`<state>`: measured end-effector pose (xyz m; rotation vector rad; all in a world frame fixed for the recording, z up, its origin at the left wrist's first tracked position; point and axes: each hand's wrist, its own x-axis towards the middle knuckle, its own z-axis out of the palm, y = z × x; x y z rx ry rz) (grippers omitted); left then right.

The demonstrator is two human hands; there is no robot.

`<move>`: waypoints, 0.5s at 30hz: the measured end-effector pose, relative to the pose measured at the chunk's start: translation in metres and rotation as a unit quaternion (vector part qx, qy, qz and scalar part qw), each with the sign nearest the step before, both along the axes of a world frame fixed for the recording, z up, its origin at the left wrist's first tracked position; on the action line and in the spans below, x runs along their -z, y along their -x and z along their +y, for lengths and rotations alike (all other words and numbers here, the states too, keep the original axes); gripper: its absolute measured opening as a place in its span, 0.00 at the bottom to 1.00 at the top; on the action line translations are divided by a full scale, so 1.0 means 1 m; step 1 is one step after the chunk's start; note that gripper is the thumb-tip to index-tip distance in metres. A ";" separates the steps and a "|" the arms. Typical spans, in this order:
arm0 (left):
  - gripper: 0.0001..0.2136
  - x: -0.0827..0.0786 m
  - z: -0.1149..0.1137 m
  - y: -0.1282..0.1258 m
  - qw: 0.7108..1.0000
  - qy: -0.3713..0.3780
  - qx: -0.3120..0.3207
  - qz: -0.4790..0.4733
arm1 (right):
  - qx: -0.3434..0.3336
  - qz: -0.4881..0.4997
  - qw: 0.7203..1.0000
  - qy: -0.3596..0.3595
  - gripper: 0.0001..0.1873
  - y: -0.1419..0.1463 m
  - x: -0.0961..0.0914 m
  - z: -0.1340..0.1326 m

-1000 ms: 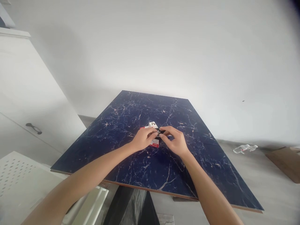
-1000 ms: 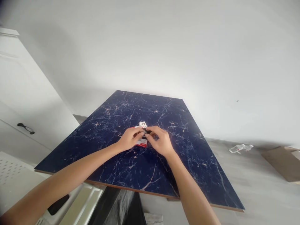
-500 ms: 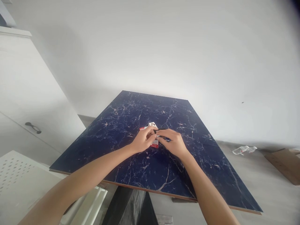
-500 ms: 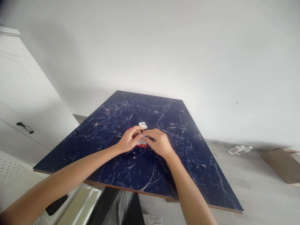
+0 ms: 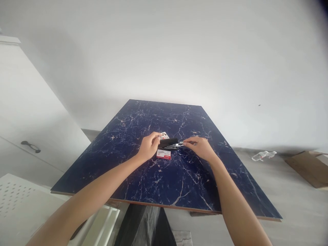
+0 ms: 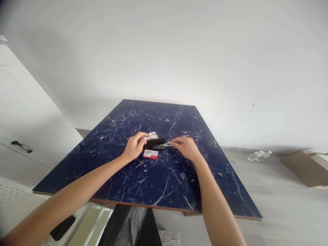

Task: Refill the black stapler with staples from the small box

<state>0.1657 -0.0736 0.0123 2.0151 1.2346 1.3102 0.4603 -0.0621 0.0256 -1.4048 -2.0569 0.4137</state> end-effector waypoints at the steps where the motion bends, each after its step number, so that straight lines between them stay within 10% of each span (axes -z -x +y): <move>1: 0.12 0.000 0.000 0.000 1.000 0.000 -0.002 0.002 | -0.007 -0.004 1.000 -0.001 0.11 0.003 0.003 0.001; 15: 0.13 0.003 0.002 0.000 1.000 0.019 0.010 0.021 | -0.038 -0.022 0.999 0.010 0.10 0.010 0.008 0.003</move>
